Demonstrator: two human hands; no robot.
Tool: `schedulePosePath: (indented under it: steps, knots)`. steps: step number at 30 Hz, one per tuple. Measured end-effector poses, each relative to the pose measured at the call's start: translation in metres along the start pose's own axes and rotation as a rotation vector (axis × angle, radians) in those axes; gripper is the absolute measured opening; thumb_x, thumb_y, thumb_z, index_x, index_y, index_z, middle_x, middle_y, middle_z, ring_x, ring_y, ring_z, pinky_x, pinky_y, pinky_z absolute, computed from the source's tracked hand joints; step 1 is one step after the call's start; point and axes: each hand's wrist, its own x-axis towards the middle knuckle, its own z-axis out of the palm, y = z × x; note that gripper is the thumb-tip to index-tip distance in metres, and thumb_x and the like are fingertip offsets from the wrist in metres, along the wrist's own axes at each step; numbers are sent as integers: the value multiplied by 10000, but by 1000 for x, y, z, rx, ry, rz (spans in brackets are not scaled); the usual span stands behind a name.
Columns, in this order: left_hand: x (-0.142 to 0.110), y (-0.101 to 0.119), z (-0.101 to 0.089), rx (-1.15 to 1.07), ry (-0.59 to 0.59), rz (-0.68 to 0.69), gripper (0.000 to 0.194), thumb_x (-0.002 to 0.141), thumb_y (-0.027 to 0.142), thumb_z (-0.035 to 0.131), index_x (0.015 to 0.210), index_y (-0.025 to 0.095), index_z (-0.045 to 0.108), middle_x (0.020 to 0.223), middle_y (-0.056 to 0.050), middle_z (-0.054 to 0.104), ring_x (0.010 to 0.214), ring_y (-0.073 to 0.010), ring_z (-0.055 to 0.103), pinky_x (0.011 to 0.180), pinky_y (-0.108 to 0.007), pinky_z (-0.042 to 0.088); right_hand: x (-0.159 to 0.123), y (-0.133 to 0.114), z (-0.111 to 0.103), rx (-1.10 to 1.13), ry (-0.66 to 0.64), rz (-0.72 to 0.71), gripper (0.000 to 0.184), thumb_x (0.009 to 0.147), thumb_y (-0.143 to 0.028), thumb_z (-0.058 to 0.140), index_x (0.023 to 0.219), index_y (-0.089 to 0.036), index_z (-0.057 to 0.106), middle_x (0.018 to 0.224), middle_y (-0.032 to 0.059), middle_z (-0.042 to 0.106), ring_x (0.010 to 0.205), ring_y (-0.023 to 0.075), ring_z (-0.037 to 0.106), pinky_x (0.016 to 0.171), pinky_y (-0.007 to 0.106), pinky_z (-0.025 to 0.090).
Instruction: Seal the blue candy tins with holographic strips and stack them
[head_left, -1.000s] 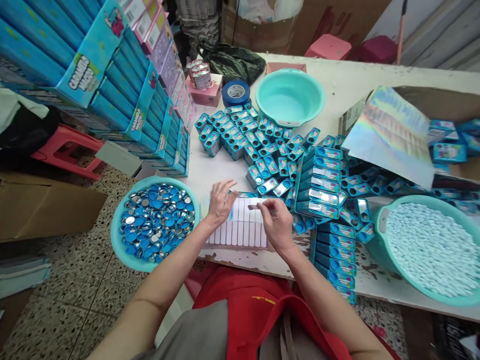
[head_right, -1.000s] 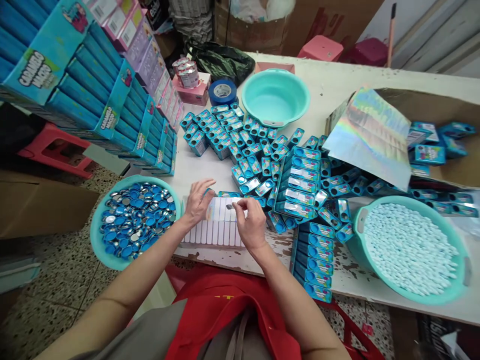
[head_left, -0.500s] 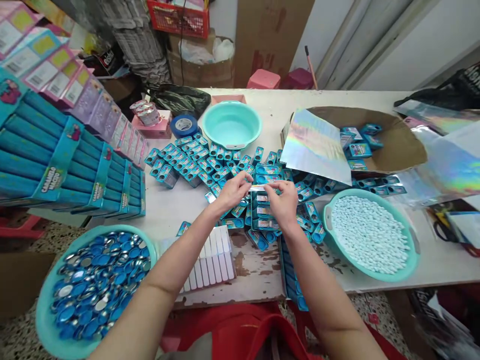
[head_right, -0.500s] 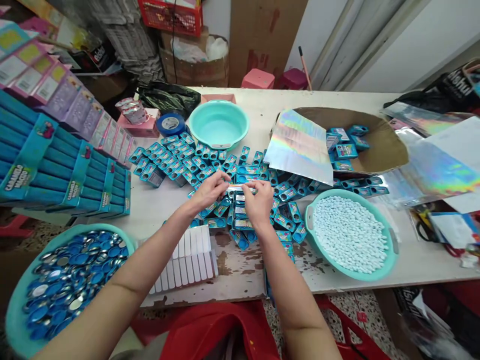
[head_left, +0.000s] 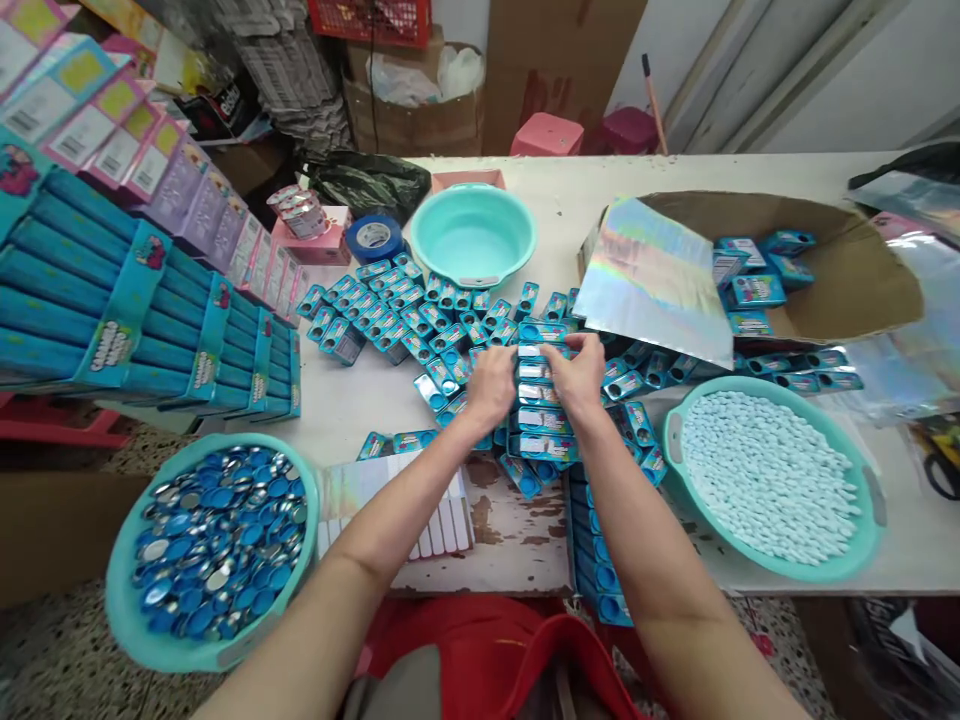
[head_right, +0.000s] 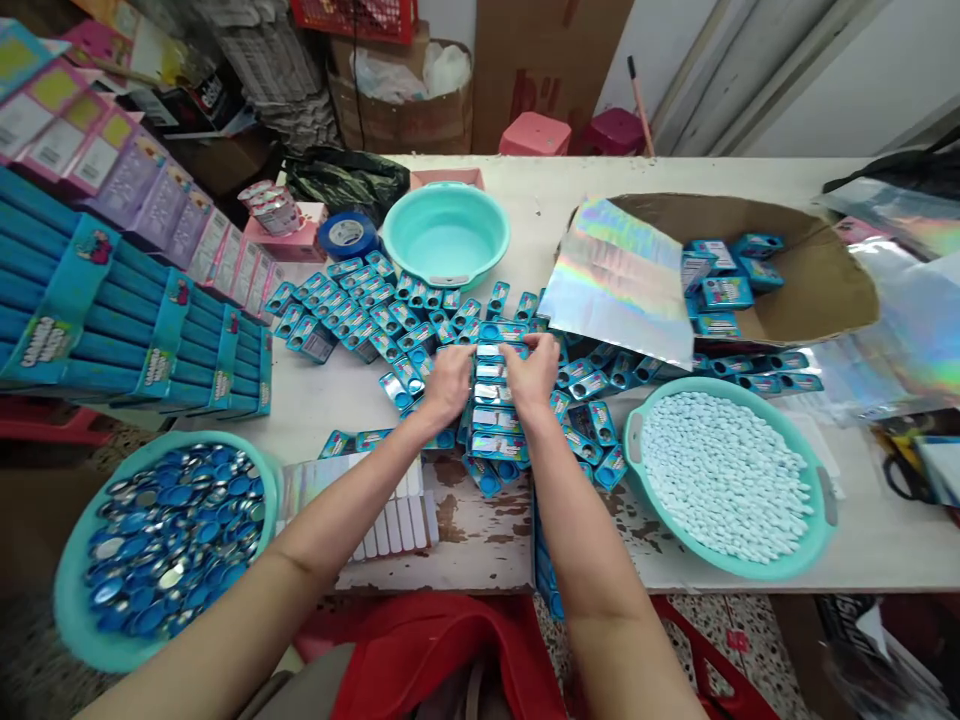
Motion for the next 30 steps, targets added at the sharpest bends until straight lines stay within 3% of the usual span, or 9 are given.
schedulePosePath:
  steps: [3, 6, 9, 12, 15, 18, 21, 25, 30]
  knots:
    - [-27, -3, -9, 162, -108, 112, 419, 874, 99, 375, 1257, 193, 516, 1376, -88, 487, 1184, -262, 448, 939, -396, 371, 3, -4, -7, -31, 7, 32, 169, 649, -196, 592, 796, -192, 510, 748, 5, 540, 711, 178, 510, 779, 389, 446]
    - [-64, -35, -45, 236, -143, 53, 340, 916, 198, 402, 1205, 241, 575, 1359, -50, 516, 1160, -273, 454, 921, -417, 360, -13, -19, -20, -94, 108, -112, 181, 678, -139, 558, 851, -186, 536, 890, 68, 580, 860, 228, 555, 861, 453, 428]
    - [-112, -88, -93, 274, -135, -141, 277, 917, 326, 463, 1145, 257, 604, 1201, -56, 597, 1118, -258, 473, 915, -404, 360, -63, -42, -26, -107, 207, -458, 208, 761, -202, 602, 964, -186, 562, 1069, 115, 586, 1083, 276, 517, 962, 509, 370]
    - [-153, -135, -118, 315, -286, -251, 237, 841, 329, 592, 1064, 251, 611, 1106, -51, 582, 1080, -245, 484, 888, -373, 380, -138, -55, -4, 45, -20, -707, 163, 835, -210, 577, 998, -197, 569, 1013, 85, 619, 1006, 236, 559, 895, 450, 439]
    - [-171, -158, -113, 299, -342, -251, 152, 823, 264, 613, 970, 228, 601, 1077, -43, 561, 1055, -210, 495, 866, -325, 385, -207, -49, 40, 87, -387, -768, 149, 873, -184, 513, 996, -204, 594, 993, 84, 623, 945, 220, 559, 825, 395, 483]
    - [-173, -161, -101, 299, -274, -254, 92, 885, 277, 526, 919, 219, 589, 1012, -44, 596, 1033, -211, 508, 860, -332, 374, -248, -33, 74, 7, -565, -778, 238, 886, -208, 494, 1097, -193, 602, 1064, 111, 601, 990, 240, 526, 855, 402, 473]
    - [-172, -160, -99, 262, -203, -275, 147, 926, 286, 441, 943, 231, 576, 952, -28, 639, 991, -214, 535, 847, -343, 369, -263, -24, 88, -115, -601, -822, 317, 908, -249, 481, 1202, -184, 577, 1121, 124, 593, 1022, 256, 502, 879, 409, 445]
    - [-173, -162, -101, 96, -164, -250, 159, 919, 211, 410, 1014, 221, 537, 975, -14, 659, 938, -184, 583, 825, -306, 389, -270, -21, 90, -260, -533, -837, 386, 926, -274, 468, 1298, -187, 523, 1185, 136, 589, 1028, 266, 497, 848, 402, 420]
    - [-170, -165, -97, -9, -115, -269, 171, 893, 152, 412, 1012, 213, 518, 952, -19, 654, 895, -170, 609, 788, -271, 410, -276, -16, 93, -249, -496, -923, 342, 930, -225, 466, 1261, -200, 548, 1239, 127, 592, 1128, 261, 480, 897, 404, 380]
